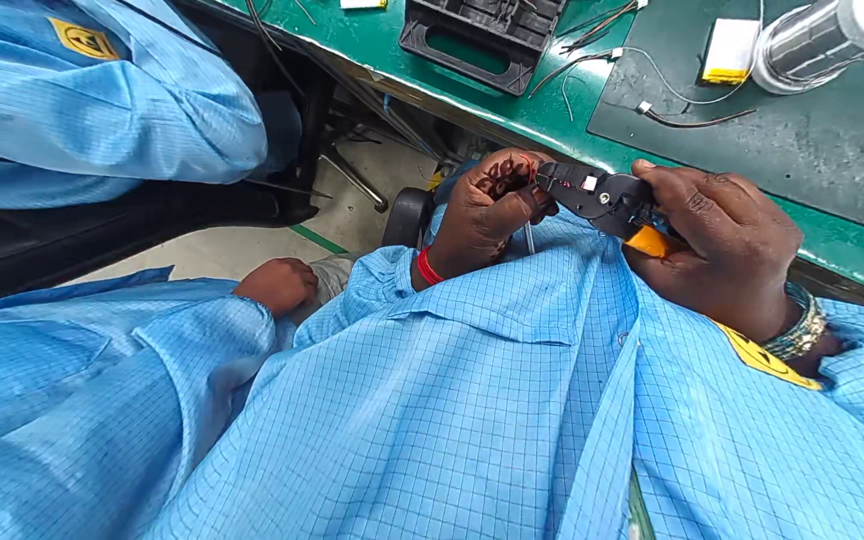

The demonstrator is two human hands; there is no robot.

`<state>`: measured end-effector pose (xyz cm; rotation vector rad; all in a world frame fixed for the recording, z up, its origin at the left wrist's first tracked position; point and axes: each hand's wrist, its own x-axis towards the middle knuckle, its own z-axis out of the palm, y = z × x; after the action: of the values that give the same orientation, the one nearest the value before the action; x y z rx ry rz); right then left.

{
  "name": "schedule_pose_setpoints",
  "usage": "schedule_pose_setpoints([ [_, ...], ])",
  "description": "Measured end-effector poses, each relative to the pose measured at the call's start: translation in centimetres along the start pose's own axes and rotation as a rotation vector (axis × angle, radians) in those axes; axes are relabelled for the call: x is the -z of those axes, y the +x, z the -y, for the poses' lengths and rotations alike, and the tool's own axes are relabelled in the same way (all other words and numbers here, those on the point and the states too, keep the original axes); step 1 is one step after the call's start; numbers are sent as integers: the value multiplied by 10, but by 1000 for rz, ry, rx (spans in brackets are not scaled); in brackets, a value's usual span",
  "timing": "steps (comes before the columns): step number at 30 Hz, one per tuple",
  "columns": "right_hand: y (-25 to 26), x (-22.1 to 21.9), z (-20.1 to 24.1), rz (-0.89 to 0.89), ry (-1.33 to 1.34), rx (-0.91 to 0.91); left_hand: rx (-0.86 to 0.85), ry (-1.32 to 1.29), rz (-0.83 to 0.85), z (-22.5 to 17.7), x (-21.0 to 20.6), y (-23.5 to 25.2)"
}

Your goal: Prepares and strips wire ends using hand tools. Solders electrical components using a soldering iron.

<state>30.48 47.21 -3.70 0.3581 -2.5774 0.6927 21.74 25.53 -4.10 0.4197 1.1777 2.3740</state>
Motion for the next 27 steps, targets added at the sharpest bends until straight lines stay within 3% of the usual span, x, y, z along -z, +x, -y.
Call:
schedule_pose_setpoints([
  [7,1,0,0,23,19,-3,9,26,-42,-2,-3,0],
  [10,0,-3,-4,96,226,-54,-1,51,-76,-2,-6,0],
  [17,0,-5,-3,315,729,-395,13,108,-133,-4,-10,2],
  [23,-3,-11,-2,172,555,-258,-29,170,-162,-2,-11,4],
  [27,-3,-9,-3,250,719,-357,-38,166,-142,-2,-11,4],
])
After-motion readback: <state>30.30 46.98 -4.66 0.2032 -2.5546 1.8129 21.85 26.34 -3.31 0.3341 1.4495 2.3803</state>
